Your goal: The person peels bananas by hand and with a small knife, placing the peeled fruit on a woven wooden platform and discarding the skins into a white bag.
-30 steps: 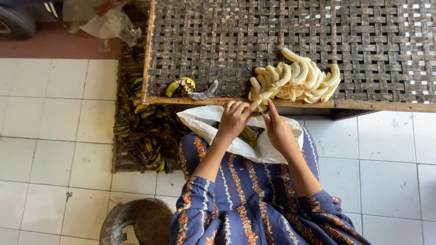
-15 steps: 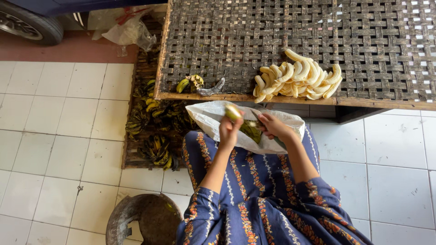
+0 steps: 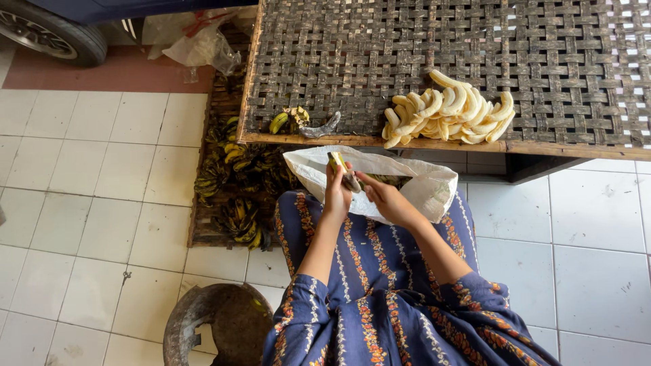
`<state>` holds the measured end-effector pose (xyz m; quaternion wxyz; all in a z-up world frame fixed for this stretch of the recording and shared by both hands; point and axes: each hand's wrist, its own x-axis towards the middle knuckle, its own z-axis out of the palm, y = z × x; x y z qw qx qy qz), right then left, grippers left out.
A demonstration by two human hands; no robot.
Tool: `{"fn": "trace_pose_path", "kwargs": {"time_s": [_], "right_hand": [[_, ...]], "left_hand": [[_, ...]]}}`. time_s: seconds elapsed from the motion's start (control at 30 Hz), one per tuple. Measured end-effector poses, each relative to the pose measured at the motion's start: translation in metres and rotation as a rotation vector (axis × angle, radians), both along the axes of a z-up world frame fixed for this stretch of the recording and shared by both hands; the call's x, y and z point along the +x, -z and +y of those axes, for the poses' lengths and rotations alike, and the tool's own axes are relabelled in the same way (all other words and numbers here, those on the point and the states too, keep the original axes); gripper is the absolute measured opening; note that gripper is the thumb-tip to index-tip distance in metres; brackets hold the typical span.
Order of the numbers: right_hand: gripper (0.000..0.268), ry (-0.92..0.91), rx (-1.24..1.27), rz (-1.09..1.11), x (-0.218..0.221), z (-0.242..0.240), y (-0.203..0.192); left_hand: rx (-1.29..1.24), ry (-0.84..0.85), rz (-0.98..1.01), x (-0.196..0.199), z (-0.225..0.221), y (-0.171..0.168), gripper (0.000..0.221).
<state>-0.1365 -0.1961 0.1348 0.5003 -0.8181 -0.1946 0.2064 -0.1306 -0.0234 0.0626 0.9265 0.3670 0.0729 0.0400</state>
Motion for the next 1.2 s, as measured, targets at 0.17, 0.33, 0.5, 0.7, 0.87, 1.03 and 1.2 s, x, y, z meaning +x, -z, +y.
{"fn": "trace_pose_path", "kwargs": {"time_s": [0.17, 0.33, 0.5, 0.7, 0.87, 1.03, 1.2], "right_hand": [[0.052, 0.030, -0.077, 0.021, -0.013, 0.013, -0.013], [0.052, 0.042, -0.021, -0.012, -0.013, 0.015, -0.013], [0.053, 0.021, -0.153, -0.081, -0.020, 0.014, -0.003], [0.051, 0.041, -0.333, -0.167, -0.019, 0.018, 0.012], [0.049, 0.069, -0.490, -0.241, -0.017, 0.013, 0.012], [0.043, 0.172, -0.556, -0.296, -0.003, 0.002, 0.007], [0.044, 0.166, -0.041, -0.602, -0.005, 0.003, 0.014]], "left_hand": [[0.301, -0.022, -0.039, -0.004, 0.003, -0.002, 0.055], [0.380, -0.035, -0.098, -0.006, 0.003, -0.006, 0.061], [0.344, -0.112, -0.127, -0.010, 0.007, -0.003, 0.061], [0.131, -0.115, -0.104, -0.008, 0.011, -0.003, 0.067], [-0.176, -0.147, -0.093, 0.000, 0.018, -0.001, 0.059], [-0.364, -0.047, -0.042, 0.003, 0.029, -0.002, 0.041], [-0.392, 0.053, 0.168, -0.003, 0.007, 0.011, 0.040]]}}
